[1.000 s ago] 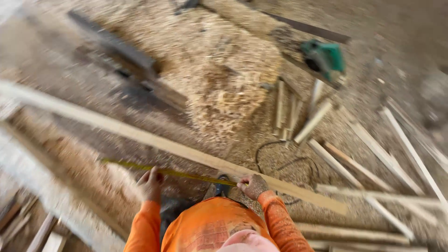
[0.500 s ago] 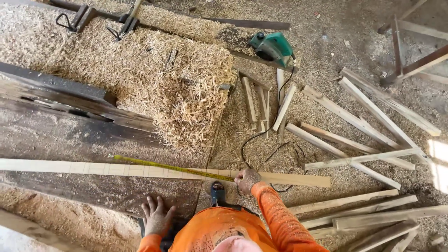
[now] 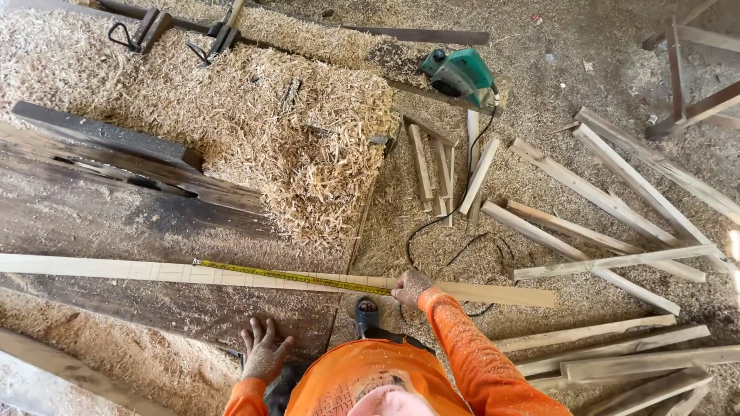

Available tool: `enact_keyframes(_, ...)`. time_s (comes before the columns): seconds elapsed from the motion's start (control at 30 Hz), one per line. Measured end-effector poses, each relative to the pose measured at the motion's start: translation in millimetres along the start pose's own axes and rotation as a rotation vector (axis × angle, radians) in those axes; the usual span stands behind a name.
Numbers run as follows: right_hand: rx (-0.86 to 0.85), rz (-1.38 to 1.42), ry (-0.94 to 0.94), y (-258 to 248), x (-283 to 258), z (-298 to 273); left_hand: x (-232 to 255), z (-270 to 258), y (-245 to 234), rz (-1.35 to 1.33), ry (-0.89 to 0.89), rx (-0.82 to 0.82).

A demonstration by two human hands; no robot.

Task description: The recorder uses a tape measure to check the length of a long wooden plank on a workbench.

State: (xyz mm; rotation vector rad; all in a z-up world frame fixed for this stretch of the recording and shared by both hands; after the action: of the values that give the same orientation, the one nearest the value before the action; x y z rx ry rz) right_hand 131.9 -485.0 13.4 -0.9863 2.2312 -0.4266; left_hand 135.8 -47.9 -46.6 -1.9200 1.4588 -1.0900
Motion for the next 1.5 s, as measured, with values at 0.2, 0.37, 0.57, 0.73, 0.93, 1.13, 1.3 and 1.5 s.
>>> enact_keyframes(0.2, 0.003, 0.005, -0.010, 1.2, 2.4, 0.6, 0.8, 2.6, -4.1, -0.005, -0.054, -0.110)
enact_keyframes(0.37, -0.039, 0.013, 0.043, -5.7, -5.6, -7.8, -0.6, 3.1, -3.1, -0.020, -0.060, -0.126)
enact_keyframes(0.57, -0.043, 0.090, 0.039, -4.6, -3.9, -8.0, 1.0, 2.5, -4.1, -0.030, -0.066, -0.137)
enact_keyframes(0.73, -0.044, 0.112, 0.001, -0.4, -0.1, 0.6, 1.3, 2.8, -4.4, -0.024, -0.073, -0.145)
enact_keyframes(0.93, -0.053, 0.094, -0.003, 0.5, 2.0, 4.9, 2.4, 1.2, -6.2, -0.018, -0.080, -0.140)
enact_keyframes(1.13, -0.074, 0.043, 0.029, -3.6, -3.0, 2.0, 2.5, -0.2, -6.5, -0.036, -0.080, -0.148)
enact_keyframes(1.3, -0.092, 0.027, 0.021, -3.0, -3.3, 4.9, 4.0, -0.8, -7.7, -0.049, -0.093, -0.151)
enact_keyframes(1.5, -0.096, 0.060, 0.049, -4.5, -5.7, 1.7, 3.8, -1.7, -8.0, -0.063, -0.092, -0.150)
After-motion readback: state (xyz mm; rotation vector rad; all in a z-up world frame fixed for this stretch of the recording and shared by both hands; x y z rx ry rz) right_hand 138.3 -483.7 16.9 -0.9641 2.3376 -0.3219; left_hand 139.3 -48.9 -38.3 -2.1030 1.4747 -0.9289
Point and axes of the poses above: each hand's wrist, its own z-axis towards the middle knuckle, its own y-axis out of the palm, x = y × z, the point moved 5 cm from there along z, towards the middle knuckle, and after that the axes turned 2 degrees about x, right-handed, at the moved point
